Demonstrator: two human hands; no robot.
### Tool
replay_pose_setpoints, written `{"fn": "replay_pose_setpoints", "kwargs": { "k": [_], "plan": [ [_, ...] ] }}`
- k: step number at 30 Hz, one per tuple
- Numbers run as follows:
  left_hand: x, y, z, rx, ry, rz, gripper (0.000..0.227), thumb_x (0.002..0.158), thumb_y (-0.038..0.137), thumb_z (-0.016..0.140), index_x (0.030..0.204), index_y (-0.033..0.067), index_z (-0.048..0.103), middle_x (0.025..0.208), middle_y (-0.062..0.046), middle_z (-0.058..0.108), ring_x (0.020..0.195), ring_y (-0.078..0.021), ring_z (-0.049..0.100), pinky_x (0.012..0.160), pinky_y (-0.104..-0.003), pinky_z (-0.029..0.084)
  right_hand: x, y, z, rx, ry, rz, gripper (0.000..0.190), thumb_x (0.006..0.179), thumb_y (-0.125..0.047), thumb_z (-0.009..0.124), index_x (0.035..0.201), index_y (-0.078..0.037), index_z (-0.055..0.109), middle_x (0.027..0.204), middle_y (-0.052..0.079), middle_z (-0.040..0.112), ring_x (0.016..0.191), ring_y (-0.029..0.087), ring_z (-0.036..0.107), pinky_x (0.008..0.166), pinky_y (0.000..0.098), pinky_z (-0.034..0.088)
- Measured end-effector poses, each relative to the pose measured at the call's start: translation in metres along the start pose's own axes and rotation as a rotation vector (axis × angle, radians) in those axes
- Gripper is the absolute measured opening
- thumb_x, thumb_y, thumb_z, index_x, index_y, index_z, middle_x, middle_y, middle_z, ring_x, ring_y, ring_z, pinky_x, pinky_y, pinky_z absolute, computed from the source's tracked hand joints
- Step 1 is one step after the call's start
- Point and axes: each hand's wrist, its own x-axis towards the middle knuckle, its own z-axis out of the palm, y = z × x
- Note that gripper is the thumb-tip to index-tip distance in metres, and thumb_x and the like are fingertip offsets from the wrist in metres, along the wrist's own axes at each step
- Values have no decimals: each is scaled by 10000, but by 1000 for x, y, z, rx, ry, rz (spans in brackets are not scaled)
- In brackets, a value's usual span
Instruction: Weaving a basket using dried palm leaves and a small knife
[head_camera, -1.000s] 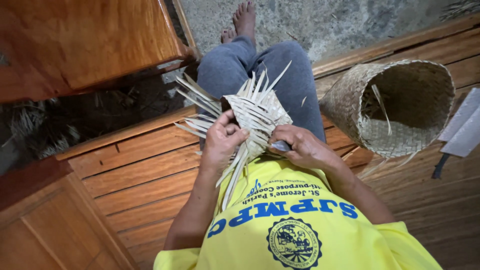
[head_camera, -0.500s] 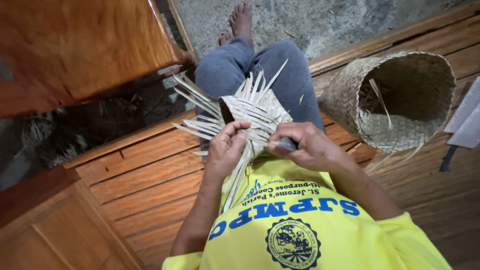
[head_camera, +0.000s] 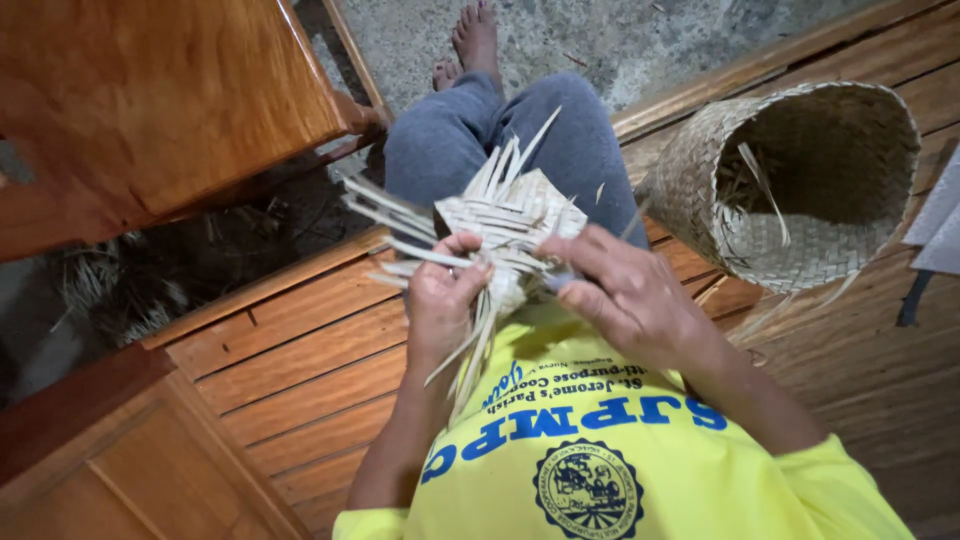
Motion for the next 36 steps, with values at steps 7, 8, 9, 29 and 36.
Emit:
{"fn": "replay_pose_setpoints", "kwargs": {
  "k": [7, 8, 9, 29, 36],
  "plan": [
    [-9, -9, -1, -30, 56, -15, 360, 874, 10, 702, 1217, -1, 595, 778, -122, 697, 664, -161, 713, 651, -291, 629, 0, 44, 25, -221, 17, -61, 336, 958, -417, 659, 1183, -192, 765, 834, 112, 682, 648, 247, 658, 537, 330, 553],
    [-9, -10, -1, 3, 58, -5, 358, 884, 12, 695, 1228, 12, 595, 791, -105, 696, 674, -143, 704, 655, -276, 627, 2, 56, 32, -230, 0, -26, 316, 948, -429, 668, 1195, -256, 762, 862, 91, 677, 681, 266, 670, 563, 366, 553],
    [-11, -11, -2, 35, 63, 0, 356, 894, 13, 688, 1238, 25, 596, 804, -87, 695, 684, -125, 695, 659, -262, 625, 2, 67, 40, -238, -22, 12, 305, 939, -441, 677, 1208, -321, 759, 891, 69, 672, 715, 286, 681, 588, 402, 553],
    [-21, 11, 22, 5, 7, 40, 422, 853, 25, 750, 1252, 29, 612, 806, -71, 675, 679, -99, 674, 642, -247, 611, 2, 46, 29, -187, -137, 211, 270, 929, -387, 701, 1176, -331, 794, 884, 81, 648, 627, 264, 654, 595, 387, 563],
    [-20, 4, 21, 53, 11, 52, 425, 826, -12, 766, 1226, 30, 628, 795, -77, 686, 676, -107, 684, 636, -242, 608, 4, 48, 21, -177, -232, 352, 282, 885, -472, 698, 1144, -409, 786, 933, 65, 680, 751, 359, 702, 705, 498, 570]
  ]
}}
